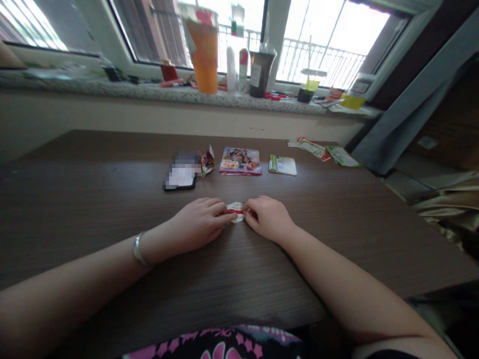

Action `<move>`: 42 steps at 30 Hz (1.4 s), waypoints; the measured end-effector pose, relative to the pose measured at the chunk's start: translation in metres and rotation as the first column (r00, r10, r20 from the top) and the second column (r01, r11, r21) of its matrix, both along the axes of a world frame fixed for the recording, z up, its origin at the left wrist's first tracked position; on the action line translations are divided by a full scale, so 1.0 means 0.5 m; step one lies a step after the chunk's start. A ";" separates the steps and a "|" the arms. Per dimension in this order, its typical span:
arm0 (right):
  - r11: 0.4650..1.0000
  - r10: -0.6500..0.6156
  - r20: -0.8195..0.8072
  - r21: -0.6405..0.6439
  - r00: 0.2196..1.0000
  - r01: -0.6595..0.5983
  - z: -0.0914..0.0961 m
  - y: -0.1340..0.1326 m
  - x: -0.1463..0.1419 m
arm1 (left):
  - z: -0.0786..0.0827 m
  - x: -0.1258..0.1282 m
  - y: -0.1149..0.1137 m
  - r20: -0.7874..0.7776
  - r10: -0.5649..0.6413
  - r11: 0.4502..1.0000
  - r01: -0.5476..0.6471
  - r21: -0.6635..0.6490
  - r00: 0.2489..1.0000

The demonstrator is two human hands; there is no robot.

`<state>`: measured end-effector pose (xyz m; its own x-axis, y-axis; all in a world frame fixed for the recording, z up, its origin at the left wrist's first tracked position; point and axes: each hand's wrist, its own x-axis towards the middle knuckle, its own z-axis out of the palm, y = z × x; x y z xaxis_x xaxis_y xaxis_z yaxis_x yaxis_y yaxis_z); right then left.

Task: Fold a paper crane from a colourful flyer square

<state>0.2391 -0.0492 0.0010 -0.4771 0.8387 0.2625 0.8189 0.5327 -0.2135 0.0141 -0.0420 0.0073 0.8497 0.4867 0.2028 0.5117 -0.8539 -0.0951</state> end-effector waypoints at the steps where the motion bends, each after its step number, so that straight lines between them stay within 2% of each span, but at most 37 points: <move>1: 1.000 0.003 -0.016 0.008 1.000 -0.003 -0.002 0.001 0.000 | 0.000 0.000 0.001 0.004 0.003 1.000 -0.003 -0.014 1.000; 7: 0.997 0.075 -0.110 0.020 0.991 -0.073 -0.009 0.011 0.003 | 0.000 -0.002 0.007 0.029 -0.008 0.997 0.010 -0.075 1.000; 15: 0.988 0.154 -0.150 0.024 0.977 -0.152 -0.014 0.014 0.004 | -0.011 -0.007 0.013 0.106 0.015 1.000 -0.012 -0.022 0.994; 21: 0.977 0.215 -0.096 0.040 0.972 -0.212 -0.010 0.011 0.001 | -0.011 -0.010 0.017 0.137 0.057 0.998 -0.054 -0.024 0.989; 26: 0.982 0.179 -0.067 0.068 0.982 -0.174 -0.017 0.012 0.004 | -0.012 -0.009 0.021 0.140 0.025 0.999 -0.019 -0.042 0.990; 31: 0.974 0.204 -0.026 0.106 0.979 -0.201 -0.023 0.018 0.009 | -0.017 -0.008 0.022 0.176 0.022 0.997 -0.008 -0.079 0.984; 42: 0.919 0.310 0.090 0.227 0.947 -0.322 -0.018 0.019 0.004 | -0.014 -0.005 0.020 0.203 0.056 0.992 -0.030 -0.126 0.978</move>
